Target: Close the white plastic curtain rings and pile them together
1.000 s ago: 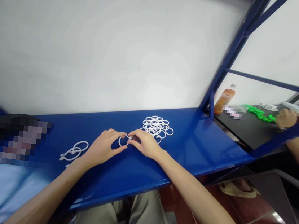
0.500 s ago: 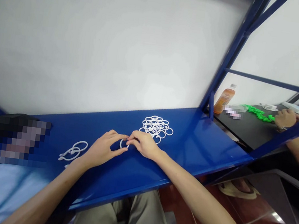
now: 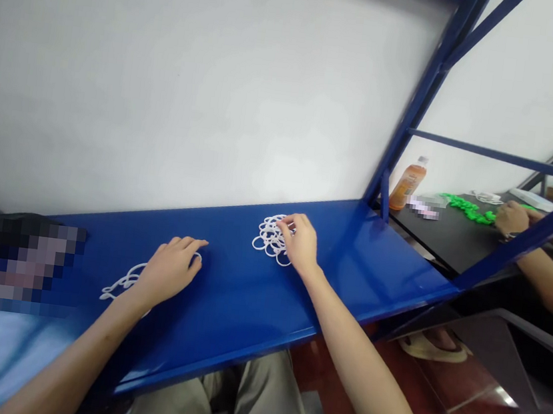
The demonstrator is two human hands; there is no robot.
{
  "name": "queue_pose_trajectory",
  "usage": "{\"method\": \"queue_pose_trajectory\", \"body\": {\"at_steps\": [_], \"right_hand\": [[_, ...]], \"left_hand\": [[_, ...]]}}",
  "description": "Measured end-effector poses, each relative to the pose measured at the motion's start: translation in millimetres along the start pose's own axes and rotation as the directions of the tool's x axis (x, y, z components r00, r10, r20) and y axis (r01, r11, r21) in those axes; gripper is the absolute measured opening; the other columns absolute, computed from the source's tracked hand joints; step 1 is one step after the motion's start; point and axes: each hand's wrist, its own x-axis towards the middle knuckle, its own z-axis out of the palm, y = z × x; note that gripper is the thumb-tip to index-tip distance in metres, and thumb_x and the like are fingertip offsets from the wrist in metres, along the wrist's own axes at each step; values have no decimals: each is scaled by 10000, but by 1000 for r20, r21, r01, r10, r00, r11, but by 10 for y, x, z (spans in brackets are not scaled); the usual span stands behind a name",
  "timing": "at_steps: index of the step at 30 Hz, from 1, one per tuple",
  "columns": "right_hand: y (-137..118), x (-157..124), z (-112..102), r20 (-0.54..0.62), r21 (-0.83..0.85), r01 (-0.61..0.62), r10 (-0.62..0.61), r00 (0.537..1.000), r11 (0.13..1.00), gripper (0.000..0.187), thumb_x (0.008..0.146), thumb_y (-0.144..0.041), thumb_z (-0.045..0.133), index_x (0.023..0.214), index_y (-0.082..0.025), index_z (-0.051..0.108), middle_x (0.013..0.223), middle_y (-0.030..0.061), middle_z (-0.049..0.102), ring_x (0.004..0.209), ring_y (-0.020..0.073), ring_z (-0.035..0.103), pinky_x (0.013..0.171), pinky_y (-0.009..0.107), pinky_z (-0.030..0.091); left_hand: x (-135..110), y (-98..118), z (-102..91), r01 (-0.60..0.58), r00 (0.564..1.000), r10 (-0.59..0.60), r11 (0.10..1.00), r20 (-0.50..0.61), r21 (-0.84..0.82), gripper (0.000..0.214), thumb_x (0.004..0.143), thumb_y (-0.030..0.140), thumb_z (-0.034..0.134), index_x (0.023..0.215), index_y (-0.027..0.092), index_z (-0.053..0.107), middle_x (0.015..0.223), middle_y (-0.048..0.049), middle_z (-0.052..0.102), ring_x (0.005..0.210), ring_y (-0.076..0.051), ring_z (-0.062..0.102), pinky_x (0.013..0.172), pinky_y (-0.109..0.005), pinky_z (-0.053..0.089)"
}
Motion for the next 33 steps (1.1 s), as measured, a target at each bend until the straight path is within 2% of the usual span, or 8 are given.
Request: {"method": "queue_pose_trajectory", "body": {"at_steps": [2,4,11,17,21,24,29,33], "right_hand": [[134,75,-86,-71,-69,-70,66,995,995,247,926,-419,612,840,-190,651,875,61,691,729,184,621,722,324,500],[228,112,-135,-95,-104,-124,114,989,987,233,918,-401,604,838,-188,652,856,62,693,721,189,621,729,335,500],[317,106,-99,-37,-51,-161,159,986,986,151,889,-242,563,927,-179,695,911,65,721,777,193,665,771,332,525],[311,132,-163,11,-246,-264,275,961,933,204,798,-99,525,854,-171,708,924,71,710,791,189,653,813,334,520],[267,153,-241,18,-330,-341,367,930,880,193,784,-94,533,825,-173,704,902,64,722,802,187,659,801,308,507],[248,153,-269,65,-381,-366,420,905,849,189,782,-94,554,856,-179,705,859,48,732,807,192,664,787,297,496],[256,132,-254,122,-418,-320,402,908,850,201,795,-84,566,917,-173,698,893,54,742,842,198,670,810,295,487],[271,120,-231,149,-366,-299,372,916,881,218,806,-80,567,963,-169,688,962,59,744,839,177,676,801,279,495]], "left_hand": [[-4,-41,-7,47,998,-49,998,38,49,450,935,166,383,1330,166,599,1296,-133,635,1191,-317,551,970,-469,448],[-11,-65,-13,60,996,-64,996,66,68,472,917,117,362,1313,175,612,1292,-135,629,1181,-310,560,956,-460,451],[-22,-106,-20,33,994,-37,999,104,41,553,856,26,362,1314,204,615,1287,-133,608,1156,-291,557,930,-439,451],[-14,-105,29,36,997,-35,999,71,-8,476,879,88,378,1268,202,628,1243,-136,611,1156,-302,555,932,-451,451],[-4,-99,58,40,997,-39,999,66,-22,444,921,145,342,1260,196,624,1240,-135,610,1168,-307,554,939,-461,451],[3,-83,48,66,997,-65,998,51,-23,419,950,208,343,1277,186,603,1240,-139,609,1173,-306,555,950,-452,445],[4,-38,-14,158,985,-161,986,62,48,382,971,358,389,1226,173,605,1182,-147,629,1125,-330,570,925,-451,446],[-1,-20,-50,166,982,-173,981,70,96,340,976,337,365,1138,174,616,1140,-137,649,1094,-329,583,898,-448,440]]}}
